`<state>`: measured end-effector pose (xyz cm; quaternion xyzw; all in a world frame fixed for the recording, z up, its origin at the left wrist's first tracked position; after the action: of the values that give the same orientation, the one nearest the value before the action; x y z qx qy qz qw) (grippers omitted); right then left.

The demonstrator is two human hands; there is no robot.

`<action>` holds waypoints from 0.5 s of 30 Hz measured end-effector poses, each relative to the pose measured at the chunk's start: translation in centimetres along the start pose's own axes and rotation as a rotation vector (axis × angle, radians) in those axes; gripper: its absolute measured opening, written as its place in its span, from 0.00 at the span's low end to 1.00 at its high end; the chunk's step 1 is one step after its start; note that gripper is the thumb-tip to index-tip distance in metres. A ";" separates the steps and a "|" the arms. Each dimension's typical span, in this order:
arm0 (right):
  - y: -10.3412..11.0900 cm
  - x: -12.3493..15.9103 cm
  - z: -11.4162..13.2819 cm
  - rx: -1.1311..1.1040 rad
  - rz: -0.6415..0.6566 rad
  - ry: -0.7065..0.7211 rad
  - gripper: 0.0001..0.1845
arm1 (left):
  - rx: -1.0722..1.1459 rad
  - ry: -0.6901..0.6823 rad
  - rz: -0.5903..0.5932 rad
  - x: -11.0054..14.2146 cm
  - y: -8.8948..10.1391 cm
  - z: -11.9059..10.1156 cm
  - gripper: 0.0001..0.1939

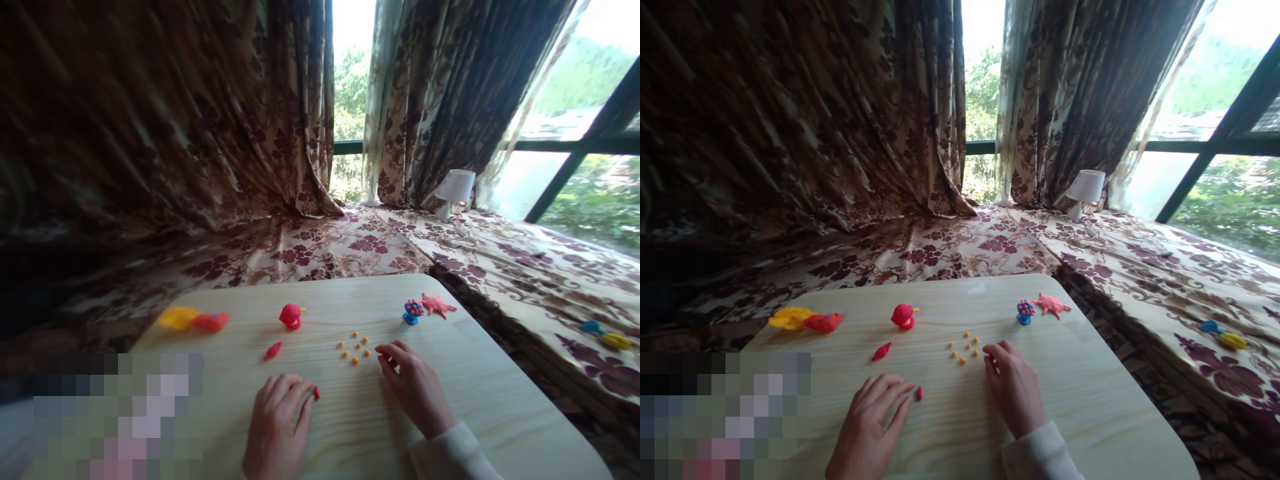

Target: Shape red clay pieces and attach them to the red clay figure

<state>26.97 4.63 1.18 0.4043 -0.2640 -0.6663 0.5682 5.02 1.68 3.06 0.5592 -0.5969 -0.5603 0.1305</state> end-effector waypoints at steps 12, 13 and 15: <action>-3.2 2.4 8.9 -0.154 0.195 0.161 0.09 | -0.099 0.072 -0.024 2.3 2.2 3.8 0.06; -4.0 2.5 9.4 -0.107 0.217 0.151 0.09 | -0.099 0.073 -0.007 2.4 2.1 3.9 0.06; -5.3 2.4 9.9 -0.007 0.232 0.130 0.06 | -0.094 0.076 0.011 2.8 1.8 4.2 0.06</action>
<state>15.67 2.40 1.60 0.4115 -0.2691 -0.5692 0.6590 -0.20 1.13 1.82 0.5701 -0.5678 -0.5651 0.1824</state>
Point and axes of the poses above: each hand's wrist, its own x-axis away from the middle knuckle, its own y-axis out of the back of the hand, z = x × y, the point moved 7 cm from there along -x, towards the middle knuckle, and after that the axes turned 4 degrees about z, right-handed, at the moved point
